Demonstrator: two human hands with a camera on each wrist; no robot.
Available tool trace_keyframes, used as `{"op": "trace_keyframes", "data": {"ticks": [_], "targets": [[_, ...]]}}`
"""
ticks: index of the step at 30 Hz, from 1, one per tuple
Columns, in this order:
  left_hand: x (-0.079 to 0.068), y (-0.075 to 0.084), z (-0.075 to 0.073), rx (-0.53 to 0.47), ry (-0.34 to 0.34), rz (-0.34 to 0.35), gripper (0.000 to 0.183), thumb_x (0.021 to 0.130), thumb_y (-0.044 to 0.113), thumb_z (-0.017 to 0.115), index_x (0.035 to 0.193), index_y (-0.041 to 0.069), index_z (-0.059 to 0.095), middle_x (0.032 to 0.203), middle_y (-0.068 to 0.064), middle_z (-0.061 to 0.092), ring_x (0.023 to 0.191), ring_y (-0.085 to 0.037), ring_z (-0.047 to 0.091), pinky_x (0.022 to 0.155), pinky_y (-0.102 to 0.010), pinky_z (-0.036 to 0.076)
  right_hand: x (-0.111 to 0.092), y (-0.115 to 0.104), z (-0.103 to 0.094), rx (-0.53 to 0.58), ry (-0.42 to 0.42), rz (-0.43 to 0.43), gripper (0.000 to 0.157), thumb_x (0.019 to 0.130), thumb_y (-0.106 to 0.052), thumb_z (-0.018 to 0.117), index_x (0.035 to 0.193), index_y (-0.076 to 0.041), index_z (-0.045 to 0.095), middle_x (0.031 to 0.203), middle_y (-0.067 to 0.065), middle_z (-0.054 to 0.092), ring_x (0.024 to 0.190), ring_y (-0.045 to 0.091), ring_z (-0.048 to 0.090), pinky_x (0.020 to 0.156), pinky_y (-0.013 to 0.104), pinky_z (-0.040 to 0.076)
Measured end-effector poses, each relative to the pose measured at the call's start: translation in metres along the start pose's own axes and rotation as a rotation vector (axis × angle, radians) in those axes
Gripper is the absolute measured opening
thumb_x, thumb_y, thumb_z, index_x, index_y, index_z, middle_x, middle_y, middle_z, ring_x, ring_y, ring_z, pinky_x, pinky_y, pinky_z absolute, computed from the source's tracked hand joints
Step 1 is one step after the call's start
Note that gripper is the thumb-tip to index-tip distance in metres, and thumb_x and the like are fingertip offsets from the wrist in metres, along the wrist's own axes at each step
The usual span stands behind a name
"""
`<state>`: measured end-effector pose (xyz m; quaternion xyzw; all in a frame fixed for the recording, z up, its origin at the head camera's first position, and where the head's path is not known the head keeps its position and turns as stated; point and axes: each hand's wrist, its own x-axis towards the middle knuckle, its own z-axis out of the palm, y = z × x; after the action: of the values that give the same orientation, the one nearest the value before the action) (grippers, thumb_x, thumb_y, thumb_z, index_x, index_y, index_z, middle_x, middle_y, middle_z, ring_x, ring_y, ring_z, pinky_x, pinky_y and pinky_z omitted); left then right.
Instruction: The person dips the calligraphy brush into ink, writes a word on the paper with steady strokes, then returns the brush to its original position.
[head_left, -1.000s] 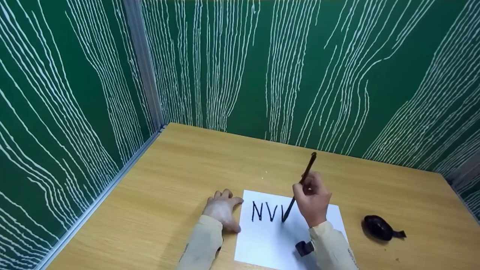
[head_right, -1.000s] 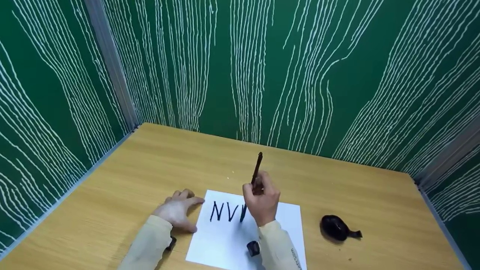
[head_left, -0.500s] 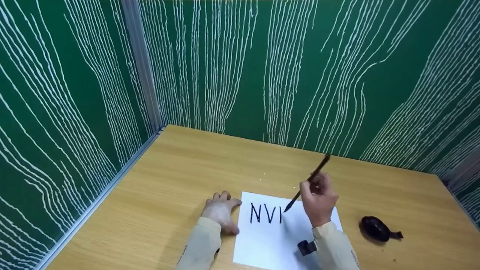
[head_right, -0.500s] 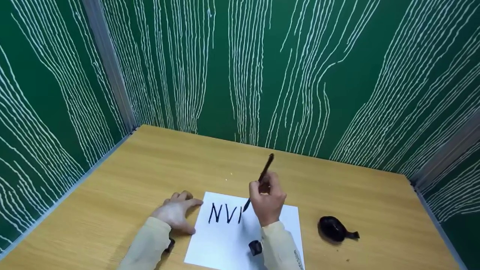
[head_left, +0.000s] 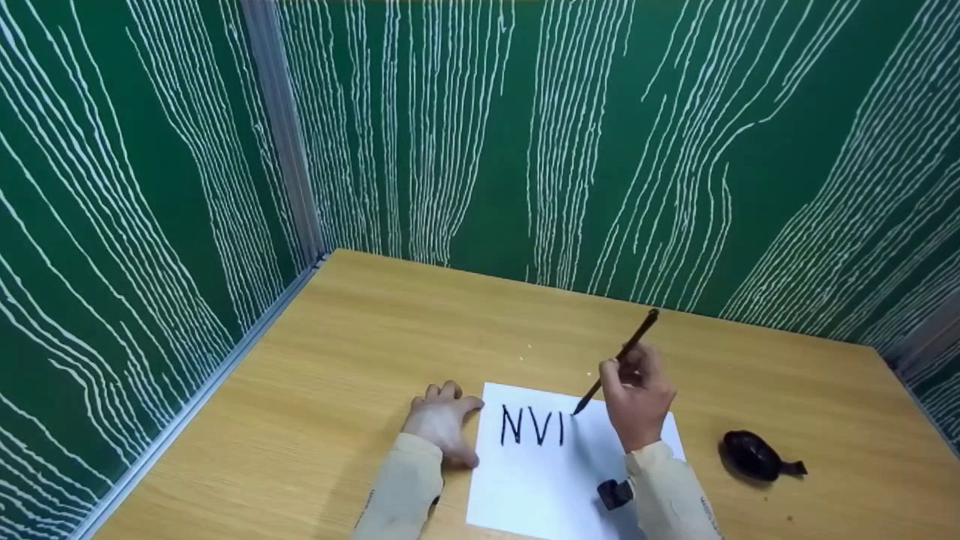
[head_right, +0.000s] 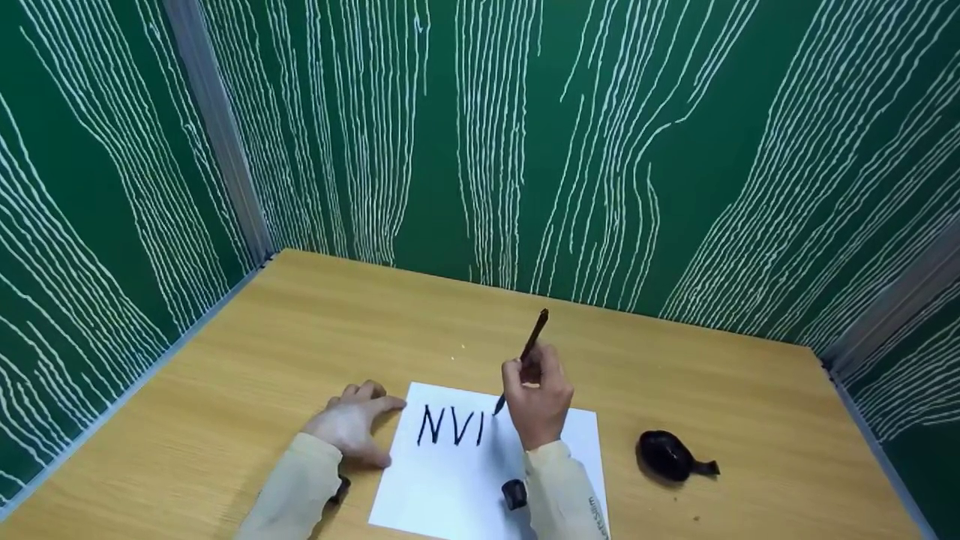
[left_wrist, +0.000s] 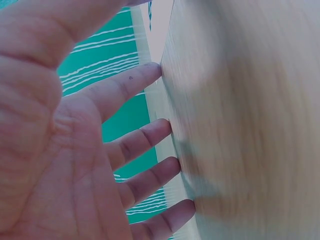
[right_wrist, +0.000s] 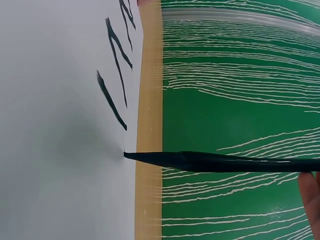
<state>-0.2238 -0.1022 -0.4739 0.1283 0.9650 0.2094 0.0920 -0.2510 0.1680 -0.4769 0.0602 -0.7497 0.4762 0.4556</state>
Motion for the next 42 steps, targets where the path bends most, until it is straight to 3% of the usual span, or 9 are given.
{"op": "trace_keyframes", "data": {"ticks": [9, 18, 24, 33, 38, 42], "targets": [[0.002, -0.001, 0.002, -0.005, -0.013, -0.003, 0.09, 0.07, 0.024, 0.102, 0.154, 0.015, 0.069, 0.15, -0.018, 0.061, 0.136, -0.039, 0.053, 0.115, -0.061, 0.047, -0.002, 0.001, -0.001, -0.029, -0.034, 0.036, 0.019, 0.093, 0.011, 0.066, 0.111, 0.006, 0.066, 0.085, 0.019, 0.073, 0.081, -0.012, 0.06, 0.08, 0.003, 0.052], [0.013, -0.013, 0.015, -0.004, 0.001, -0.001, 0.094, 0.066, 0.029, 0.101, 0.154, 0.019, 0.069, 0.152, -0.019, 0.06, 0.137, -0.04, 0.053, 0.116, -0.062, 0.047, -0.003, 0.0, -0.002, -0.03, -0.039, 0.035, 0.017, 0.091, 0.011, 0.068, 0.108, 0.006, 0.067, 0.084, 0.018, 0.072, 0.077, -0.007, 0.059, 0.078, 0.004, 0.051], [0.005, -0.004, 0.006, -0.004, -0.021, -0.015, 0.092, 0.068, 0.027, 0.101, 0.154, 0.018, 0.069, 0.152, -0.019, 0.06, 0.136, -0.039, 0.053, 0.116, -0.062, 0.047, -0.003, -0.002, -0.003, -0.015, -0.046, 0.032, 0.018, 0.09, 0.013, 0.069, 0.107, 0.006, 0.068, 0.083, 0.019, 0.073, 0.076, -0.006, 0.059, 0.075, 0.005, 0.052], [0.001, 0.0, 0.003, -0.008, 0.01, -0.005, 0.088, 0.07, 0.024, 0.099, 0.152, 0.015, 0.071, 0.148, -0.018, 0.061, 0.131, -0.037, 0.053, 0.113, -0.058, 0.047, 0.002, -0.006, -0.004, 0.025, -0.052, 0.015, 0.016, 0.087, 0.013, 0.065, 0.102, 0.009, 0.069, 0.081, 0.02, 0.072, 0.072, -0.007, 0.059, 0.07, 0.005, 0.052], [0.013, -0.015, 0.017, -0.024, 0.005, -0.001, 0.091, 0.068, 0.028, 0.099, 0.154, 0.019, 0.069, 0.152, -0.018, 0.06, 0.135, -0.039, 0.053, 0.115, -0.06, 0.047, 0.002, -0.005, -0.005, 0.015, -0.061, 0.011, 0.015, 0.087, 0.012, 0.066, 0.101, 0.008, 0.07, 0.081, 0.02, 0.073, 0.072, -0.007, 0.059, 0.07, 0.006, 0.053], [0.02, -0.023, 0.025, -0.031, -0.001, 0.008, 0.095, 0.066, 0.03, 0.099, 0.155, 0.02, 0.068, 0.153, -0.018, 0.06, 0.135, -0.038, 0.052, 0.114, -0.059, 0.047, 0.004, -0.006, -0.007, 0.007, 0.007, 0.019, 0.014, 0.088, 0.011, 0.066, 0.101, 0.009, 0.068, 0.082, 0.02, 0.073, 0.075, -0.011, 0.059, 0.073, 0.004, 0.052]]}}
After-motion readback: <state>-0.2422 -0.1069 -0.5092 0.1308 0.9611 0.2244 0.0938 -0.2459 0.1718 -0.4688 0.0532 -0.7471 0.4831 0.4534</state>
